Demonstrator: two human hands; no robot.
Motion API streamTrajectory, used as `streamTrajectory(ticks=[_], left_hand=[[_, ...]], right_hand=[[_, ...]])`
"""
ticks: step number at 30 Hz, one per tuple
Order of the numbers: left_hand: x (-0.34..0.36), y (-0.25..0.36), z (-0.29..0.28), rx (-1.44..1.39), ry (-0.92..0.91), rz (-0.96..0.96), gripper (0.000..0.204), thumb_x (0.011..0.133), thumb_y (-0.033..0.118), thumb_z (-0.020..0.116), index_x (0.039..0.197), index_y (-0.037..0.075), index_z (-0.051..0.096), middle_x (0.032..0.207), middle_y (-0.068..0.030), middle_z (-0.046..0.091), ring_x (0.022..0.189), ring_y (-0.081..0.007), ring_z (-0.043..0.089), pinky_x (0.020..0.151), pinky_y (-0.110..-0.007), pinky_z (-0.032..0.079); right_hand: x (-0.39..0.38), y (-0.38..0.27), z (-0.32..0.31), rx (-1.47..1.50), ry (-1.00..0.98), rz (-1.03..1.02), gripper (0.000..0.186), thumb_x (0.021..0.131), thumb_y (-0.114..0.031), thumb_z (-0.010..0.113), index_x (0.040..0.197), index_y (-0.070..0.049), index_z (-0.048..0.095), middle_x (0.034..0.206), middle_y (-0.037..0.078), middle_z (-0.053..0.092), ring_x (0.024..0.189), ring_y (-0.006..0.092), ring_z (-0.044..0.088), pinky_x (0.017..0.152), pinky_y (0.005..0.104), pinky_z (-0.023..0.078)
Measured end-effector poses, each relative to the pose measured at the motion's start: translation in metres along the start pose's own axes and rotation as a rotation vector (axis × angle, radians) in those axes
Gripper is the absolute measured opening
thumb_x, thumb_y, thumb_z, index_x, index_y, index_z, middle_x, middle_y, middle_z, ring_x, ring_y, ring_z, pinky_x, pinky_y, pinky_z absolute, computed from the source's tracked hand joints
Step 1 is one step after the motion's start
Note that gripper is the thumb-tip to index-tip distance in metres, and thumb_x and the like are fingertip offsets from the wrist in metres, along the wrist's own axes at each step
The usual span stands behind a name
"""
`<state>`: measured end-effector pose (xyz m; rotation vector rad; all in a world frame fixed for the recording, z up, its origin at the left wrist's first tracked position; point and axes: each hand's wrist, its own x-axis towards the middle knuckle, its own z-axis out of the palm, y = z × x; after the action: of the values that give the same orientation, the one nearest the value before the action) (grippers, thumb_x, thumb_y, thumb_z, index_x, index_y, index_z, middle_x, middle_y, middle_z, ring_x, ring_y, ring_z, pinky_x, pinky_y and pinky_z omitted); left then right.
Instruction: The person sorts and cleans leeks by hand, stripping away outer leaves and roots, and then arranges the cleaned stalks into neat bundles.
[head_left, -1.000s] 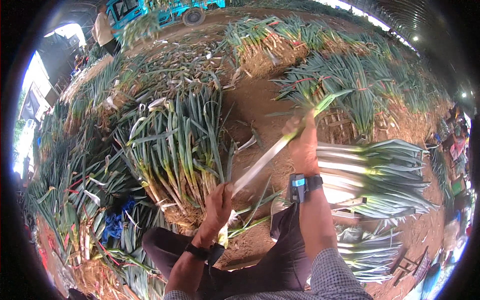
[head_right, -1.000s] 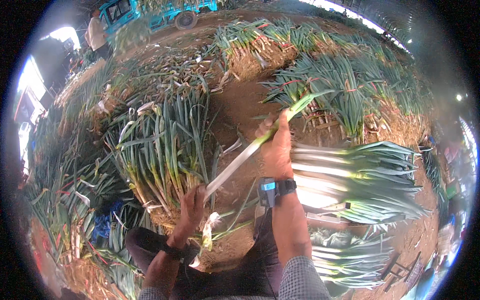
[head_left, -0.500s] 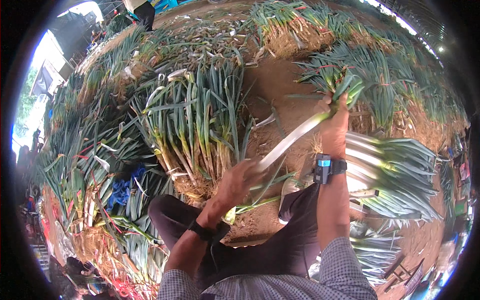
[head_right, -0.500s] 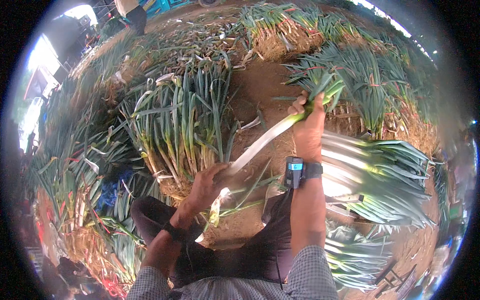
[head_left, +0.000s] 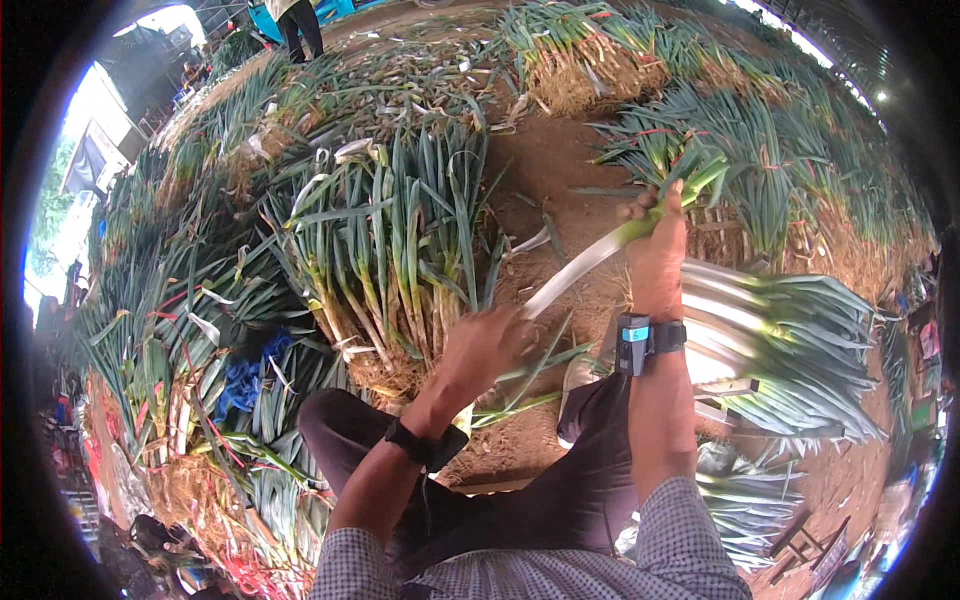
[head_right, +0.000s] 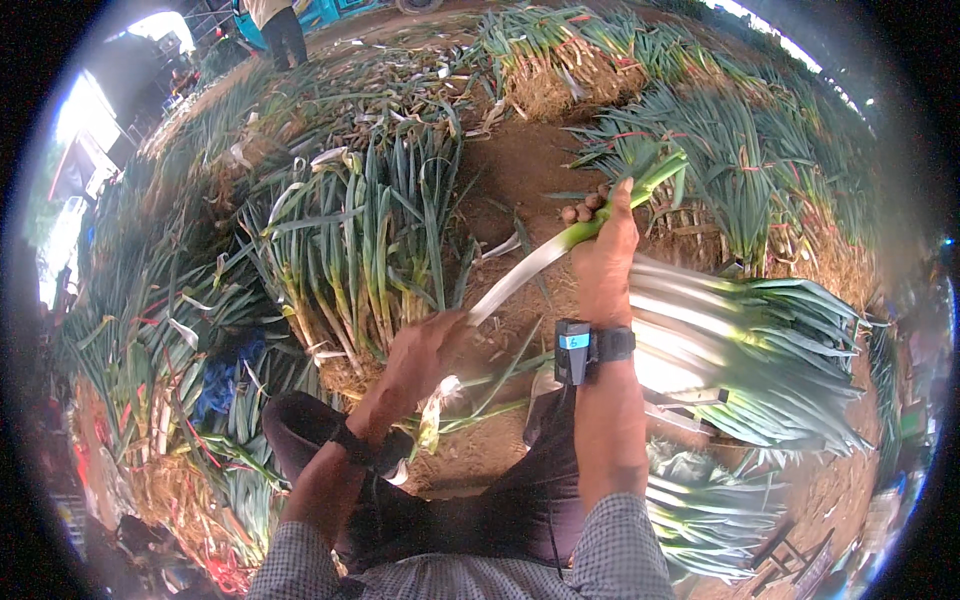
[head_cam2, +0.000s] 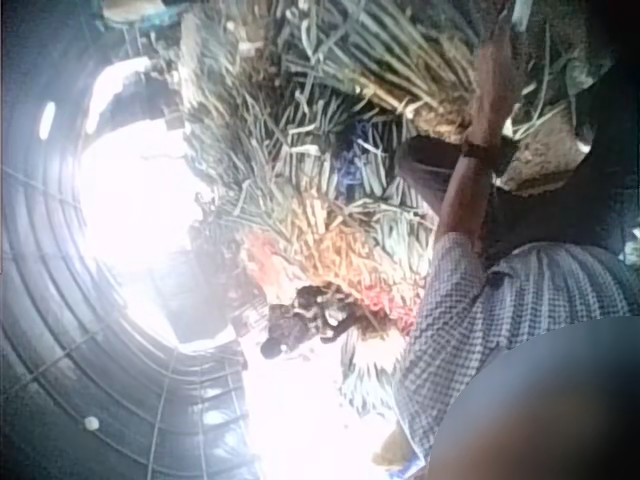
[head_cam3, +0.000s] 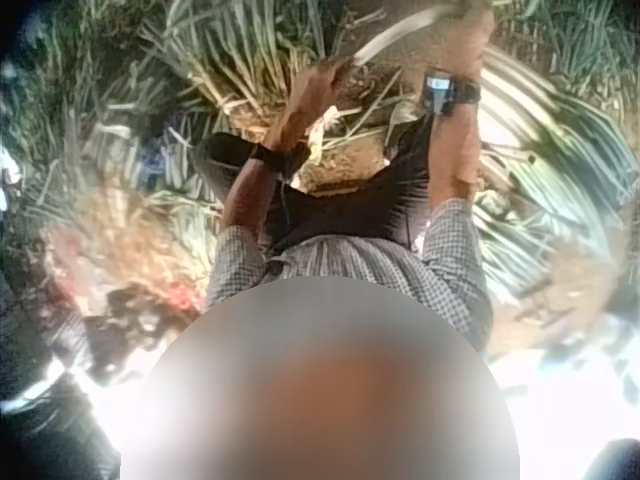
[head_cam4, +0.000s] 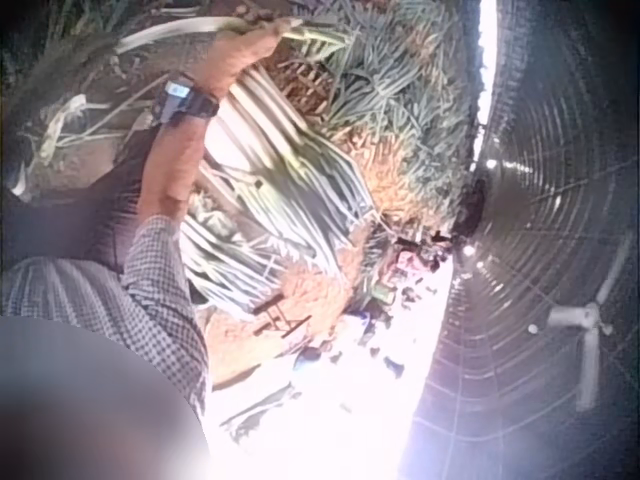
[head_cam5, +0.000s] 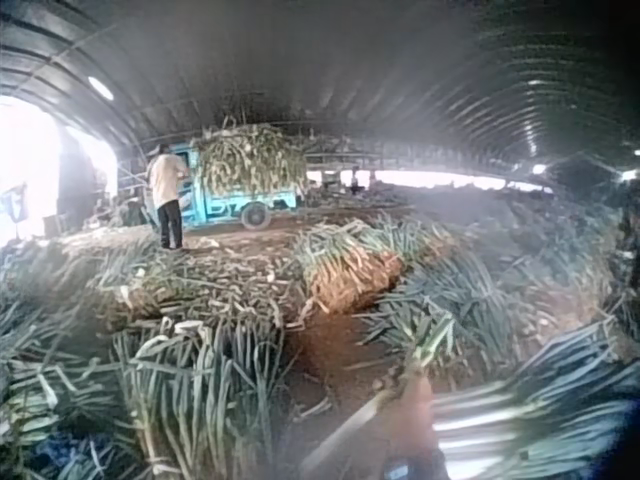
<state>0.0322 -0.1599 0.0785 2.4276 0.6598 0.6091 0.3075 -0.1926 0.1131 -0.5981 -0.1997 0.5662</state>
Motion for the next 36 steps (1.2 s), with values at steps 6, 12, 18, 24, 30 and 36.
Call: streamTrajectory(ticks=[6,12,18,24,30,36], left_hand=[[0.017,-0.002,0.005,0.11,-0.033,0.103,0.022,0.089,0.012,0.061,0.107,0.001,0.065,0.089,-0.0187,0.067,0.074,-0.0345,0.068,0.065,-0.041,0.054],[0.023,0.005,0.015,0.222,-0.112,-0.018,0.018,0.089,0.017,0.062,0.101,0.004,0.066,0.084,-0.0177,0.068,0.072,-0.0355,0.067,0.062,-0.042,0.053],[0.021,-0.038,0.031,0.014,0.075,0.022,0.019,0.09,0.018,0.06,0.097,0.002,0.066,0.076,-0.0161,0.068,0.062,-0.0276,0.065,0.057,-0.04,0.051],[0.01,-0.072,0.024,-1.135,-0.032,-0.567,0.02,0.093,0.015,0.053,0.089,-0.001,0.063,0.073,-0.0079,0.064,0.059,-0.0149,0.06,0.053,-0.031,0.047],[-0.017,-0.108,0.016,-1.625,0.353,-0.701,0.021,0.098,0.018,0.05,0.098,-0.001,0.059,0.087,-0.0092,0.063,0.08,-0.0209,0.064,0.073,-0.034,0.053],[-0.025,-0.106,-0.017,-0.966,0.226,-0.622,0.043,0.098,0.031,0.056,0.126,-0.002,0.055,0.111,-0.01,0.063,0.097,-0.0189,0.063,0.081,-0.032,0.051]], right_hand=[[-0.007,0.004,0.013,0.006,-0.036,0.019,0.037,0.09,-0.044,0.067,0.092,-0.009,0.053,0.073,0.004,0.049,0.064,0.0179,0.048,0.059,0.0359,0.046],[-0.009,0.008,0.015,-0.014,-0.02,0.006,0.037,0.089,-0.042,0.069,0.094,-0.009,0.054,0.073,0.003,0.049,0.062,0.0176,0.049,0.057,0.0358,0.047],[-0.009,0.001,0.017,0.065,-0.218,0.052,0.04,0.097,-0.044,0.055,0.1,-0.004,0.056,0.073,0.002,0.048,0.063,0.0146,0.042,0.063,0.0336,0.041],[0.008,-0.009,0.004,0.15,-0.262,0.043,0.044,0.099,-0.045,0.05,0.106,-0.002,0.055,0.073,0.002,0.047,0.063,0.0135,0.039,0.064,0.0312,0.037],[0.013,-0.022,-0.003,0.218,-0.245,-0.016,0.046,0.1,-0.047,0.045,0.107,-0.002,0.055,0.07,0.0,0.045,0.059,0.0109,0.038,0.058,0.0287,0.036],[0.025,-0.029,-0.011,0.344,-0.365,-0.004,0.048,0.1,-0.045,0.045,0.103,0.002,0.055,0.072,0.002,0.044,0.058,0.012,0.036,0.056,0.0277,0.037]])
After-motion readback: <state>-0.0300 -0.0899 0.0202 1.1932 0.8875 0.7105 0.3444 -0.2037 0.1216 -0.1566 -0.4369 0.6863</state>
